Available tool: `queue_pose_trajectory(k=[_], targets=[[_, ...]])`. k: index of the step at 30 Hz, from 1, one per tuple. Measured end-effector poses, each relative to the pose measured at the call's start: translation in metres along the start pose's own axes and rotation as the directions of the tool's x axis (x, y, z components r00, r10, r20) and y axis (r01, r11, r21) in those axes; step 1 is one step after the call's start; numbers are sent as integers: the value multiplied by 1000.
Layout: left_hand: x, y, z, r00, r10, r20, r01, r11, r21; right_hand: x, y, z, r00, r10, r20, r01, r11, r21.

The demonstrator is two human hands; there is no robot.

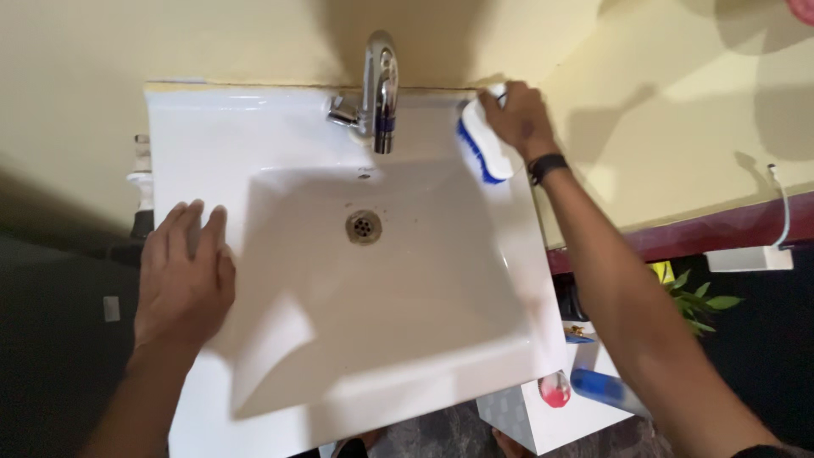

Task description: The person cleans a white bathroom sink by first turning on the tap to wet a blue and white scrubbing brush. They then spray a cleaning solution from a blue bottle onto the sink surface and scrub the basin, faucet, and surrounding areas thoroughly. The person repeatedly rinses the brush under running water and continues scrubbing until the sink appears clean.

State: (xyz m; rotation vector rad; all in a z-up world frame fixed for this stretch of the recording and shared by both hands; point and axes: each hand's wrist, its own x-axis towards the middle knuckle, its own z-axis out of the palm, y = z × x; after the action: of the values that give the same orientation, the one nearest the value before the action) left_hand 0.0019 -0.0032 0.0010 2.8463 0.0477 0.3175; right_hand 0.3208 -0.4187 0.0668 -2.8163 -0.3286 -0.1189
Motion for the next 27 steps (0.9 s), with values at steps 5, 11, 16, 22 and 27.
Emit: queue_pose_trajectory(k=[5,11,16,22,27], targets=[[3,0,-1,1000,-1,-4,2,998,62,-104,-14,-24,989,128,74,-113,977,-179],[0,1,2,999,-24,21,24,999,37,-136,-9,-39,1000,-14,-15,15,999,41],[1,0,-1,999,11,46,-14,998,61,-2,-14,-5,995,-97,-8,97,990,100],[0,-1,-1,998,-7,61,6,1000,23,-1,-73,4,950,-252,187,271,959,-82],[5,-4,6,997,23,72,-31,993,112,0,9,-26,959,-197,201,230,960,-157]])
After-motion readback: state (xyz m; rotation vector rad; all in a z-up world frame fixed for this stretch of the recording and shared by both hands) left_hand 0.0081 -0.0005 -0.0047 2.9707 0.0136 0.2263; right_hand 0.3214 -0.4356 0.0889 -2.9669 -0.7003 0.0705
